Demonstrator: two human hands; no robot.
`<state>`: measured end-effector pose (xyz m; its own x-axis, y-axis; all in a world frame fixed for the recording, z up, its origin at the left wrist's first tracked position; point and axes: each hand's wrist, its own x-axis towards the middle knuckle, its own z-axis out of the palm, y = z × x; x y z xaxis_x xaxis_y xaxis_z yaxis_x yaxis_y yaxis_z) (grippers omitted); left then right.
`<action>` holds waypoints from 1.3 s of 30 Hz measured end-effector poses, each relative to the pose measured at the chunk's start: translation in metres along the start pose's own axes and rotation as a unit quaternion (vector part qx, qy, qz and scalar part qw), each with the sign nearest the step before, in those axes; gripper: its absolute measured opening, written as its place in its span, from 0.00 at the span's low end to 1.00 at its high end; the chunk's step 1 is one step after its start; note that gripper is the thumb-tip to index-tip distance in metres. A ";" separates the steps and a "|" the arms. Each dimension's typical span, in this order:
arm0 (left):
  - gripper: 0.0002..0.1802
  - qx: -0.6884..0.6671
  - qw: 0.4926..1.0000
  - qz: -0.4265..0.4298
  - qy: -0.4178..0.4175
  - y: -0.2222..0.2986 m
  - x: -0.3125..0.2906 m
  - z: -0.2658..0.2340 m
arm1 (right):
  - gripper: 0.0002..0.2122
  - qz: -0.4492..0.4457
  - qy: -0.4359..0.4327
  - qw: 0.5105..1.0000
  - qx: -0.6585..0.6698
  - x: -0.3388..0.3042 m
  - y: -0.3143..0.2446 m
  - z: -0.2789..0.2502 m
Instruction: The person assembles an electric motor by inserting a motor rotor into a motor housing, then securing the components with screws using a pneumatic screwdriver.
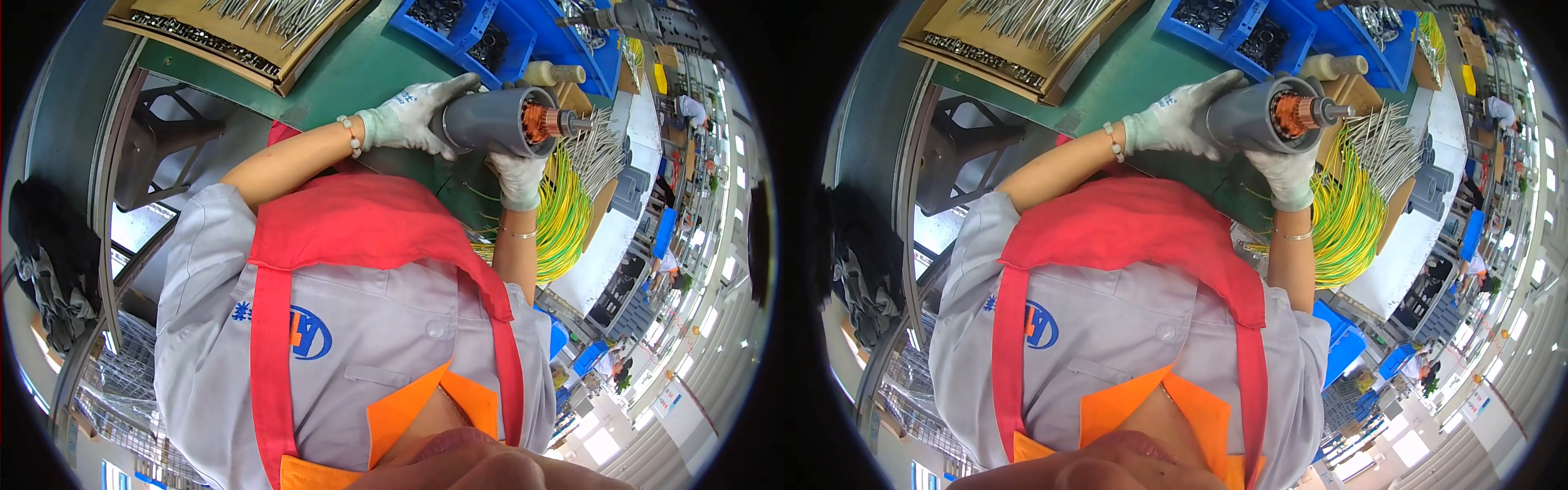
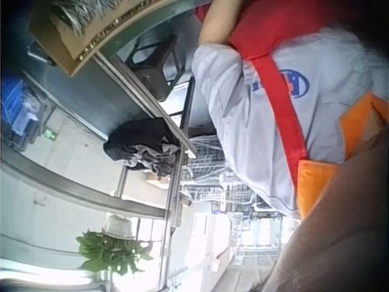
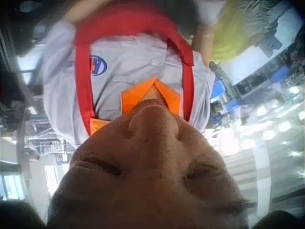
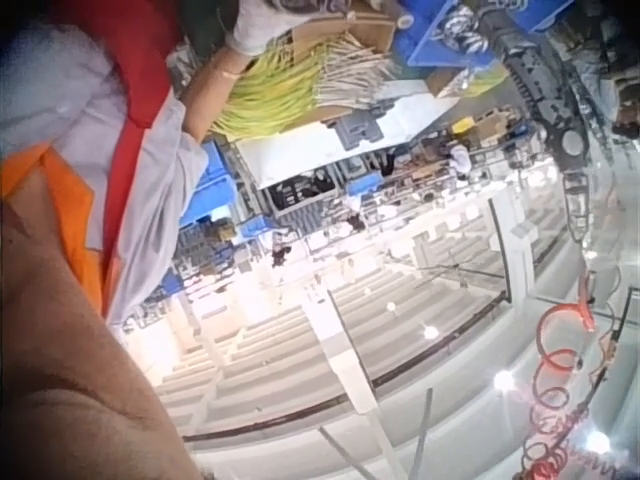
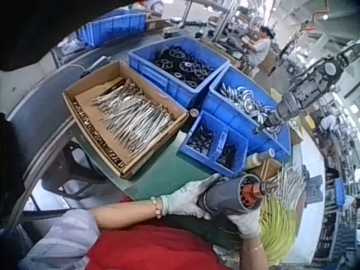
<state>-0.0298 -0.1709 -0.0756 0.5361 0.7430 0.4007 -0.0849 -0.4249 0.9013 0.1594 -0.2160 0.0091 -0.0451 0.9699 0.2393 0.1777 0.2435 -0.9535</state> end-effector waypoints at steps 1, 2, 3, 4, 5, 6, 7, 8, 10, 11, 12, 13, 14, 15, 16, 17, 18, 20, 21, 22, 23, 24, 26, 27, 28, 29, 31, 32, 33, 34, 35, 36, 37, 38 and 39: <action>0.60 0.001 1.000 0.000 0.004 -0.001 0.000 0.000 | 0.51 -0.001 -0.004 1.000 0.000 0.001 -0.002 0.004; 0.60 0.008 0.999 -0.036 -0.018 0.008 0.003 -0.002 | 0.52 0.001 0.010 1.000 0.021 0.000 -0.003 0.008; 0.60 0.014 0.996 -0.073 -0.040 0.013 0.004 -0.004 | 0.53 0.003 0.024 0.999 0.042 -0.001 -0.005 0.010; 0.60 0.015 0.996 -0.074 -0.038 0.011 0.004 -0.003 | 0.51 0.008 0.029 0.999 0.040 0.000 -0.007 0.010; 0.60 0.021 0.997 -0.067 -0.038 0.009 0.004 -0.003 | 0.51 0.009 0.027 0.999 0.040 -0.001 -0.008 0.009; 0.60 0.027 0.997 -0.060 -0.039 0.007 0.004 -0.002 | 0.50 0.011 0.033 0.999 0.006 -0.002 -0.008 0.007; 0.60 0.027 0.997 -0.061 -0.038 0.006 0.003 -0.002 | 0.48 0.013 0.039 0.999 -0.027 -0.004 -0.009 0.006; 0.60 0.016 0.998 -0.049 -0.028 0.006 0.003 -0.003 | 0.47 0.016 0.047 0.999 -0.023 -0.002 -0.011 0.006; 0.59 0.007 0.999 -0.038 -0.016 0.004 0.000 -0.002 | 0.47 0.007 0.053 0.999 -0.004 -0.006 -0.016 0.008; 0.62 -0.032 0.998 -0.043 -0.018 0.002 -0.005 0.001 | 0.46 0.001 0.061 0.998 0.013 -0.008 -0.018 0.010; 0.64 -0.072 0.996 -0.048 -0.019 -0.001 -0.008 0.002 | 0.47 -0.027 0.080 0.996 0.036 -0.011 -0.017 0.012; 0.64 -0.071 0.996 -0.049 -0.016 -0.005 -0.009 0.002 | 0.47 -0.025 0.077 0.996 0.038 -0.010 -0.020 0.010; 0.65 -0.070 0.996 -0.051 -0.015 -0.006 -0.013 0.002 | 0.48 -0.031 0.075 0.996 0.046 -0.011 -0.026 0.010; 0.67 -0.068 0.996 -0.054 -0.015 -0.006 -0.015 0.001 | 0.49 -0.037 0.074 0.995 0.056 -0.010 -0.033 0.011; 0.67 -0.069 0.996 -0.057 -0.015 -0.005 -0.017 -0.001 | 0.48 -0.061 0.073 0.993 0.072 -0.007 -0.042 0.014; 0.69 -0.039 0.998 -0.049 -0.028 0.001 -0.014 -0.005 | 0.48 -0.060 0.073 0.993 0.071 -0.005 -0.047 0.016; 0.70 -0.010 0.998 -0.042 -0.042 0.005 -0.014 -0.007 | 0.48 -0.059 0.086 0.991 0.083 -0.004 -0.050 0.017; 0.71 -0.018 0.999 -0.028 -0.021 0.007 -0.022 -0.008 | 0.48 -0.087 0.100 0.983 0.124 -0.005 -0.049 0.021; 0.72 -0.024 1.000 -0.013 -0.001 0.008 -0.025 -0.008 | 0.48 -0.085 0.103 0.983 0.123 -0.006 -0.046 0.018; 0.73 -0.065 0.997 -0.033 -0.004 0.009 -0.026 -0.009 | 0.49 -0.068 0.060 0.996 0.025 -0.008 -0.039 0.012; 0.73 -0.068 0.997 -0.031 -0.007 0.009 -0.025 -0.008 | 0.51 -0.050 0.015 0.996 -0.075 -0.007 -0.034 0.010; 0.72 -0.047 0.999 -0.028 0.004 0.007 -0.026 -0.005 | 0.51 -0.047 0.002 0.999 -0.007 -0.007 -0.027 0.015; 0.72 -0.024 0.999 -0.023 0.016 0.003 -0.027 0.000 | 0.50 -0.075 0.028 0.995 0.056 -0.005 -0.038 0.020; 0.72 -0.037 0.999 0.005 0.023 0.000 -0.025 0.003 | 0.50 -0.103 0.051 0.986 0.121 -0.003 -0.044 0.023; 0.71 -0.050 0.998 0.033 0.031 -0.002 -0.024 0.006 | 0.49 -0.100 0.050 0.989 0.096 -0.001 -0.045 0.016; 0.71 -0.049 0.998 0.035 0.035 -0.003 -0.025 0.007 | 0.49 -0.101 0.047 0.989 0.095 -0.001 -0.048 0.016; 0.67 -0.069 0.996 0.024 0.043 -0.006 -0.025 0.010 | 0.49 -0.079 0.085 0.990 0.076 -0.001 -0.058 0.016; 0.67 -0.070 0.996 0.025 0.045 -0.004 -0.025 0.010 | 0.49 -0.099 0.121 0.987 0.022 -0.002 -0.061 0.017; 0.66 -0.058 0.997 0.027 0.048 -0.003 -0.024 0.009 | 0.49 -0.099 0.119 0.988 0.021 -0.003 -0.061 0.015; 0.65 -0.046 0.997 0.029 0.052 -0.002 -0.023 0.009 | 0.49 -0.101 0.128 0.986 0.030 -0.005 -0.059 0.011; 0.65 -0.047 0.997 0.030 0.052 -0.001 -0.022 0.009 | 0.50 -0.102 0.138 0.984 0.039 -0.006 -0.059 0.009; 0.64 -0.040 0.997 0.034 0.055 0.000 -0.021 0.009 | 0.49 -0.095 0.146 0.985 0.018 -0.007 -0.062 0.008; 0.63 -0.033 0.997 0.037 0.057 0.000 -0.020 0.008 | 0.49 -0.095 0.146 0.985 0.016 -0.007 -0.062 0.007; 0.63 -0.034 0.997 0.038 0.057 0.001 -0.018 0.008 | 0.49 -0.095 0.152 0.984 0.015 -0.008 -0.061 0.003; 0.62 -0.009 0.998 0.035 0.058 0.003 -0.017 0.007 | 0.48 -0.094 0.158 0.983 0.014 -0.009 -0.060 0.000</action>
<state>-0.0328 -0.1882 -0.0810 0.4281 0.7666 0.4785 -0.1350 -0.4693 0.8727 0.1490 -0.2396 0.0637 0.2343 0.8601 0.4532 0.1676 0.4234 -0.8903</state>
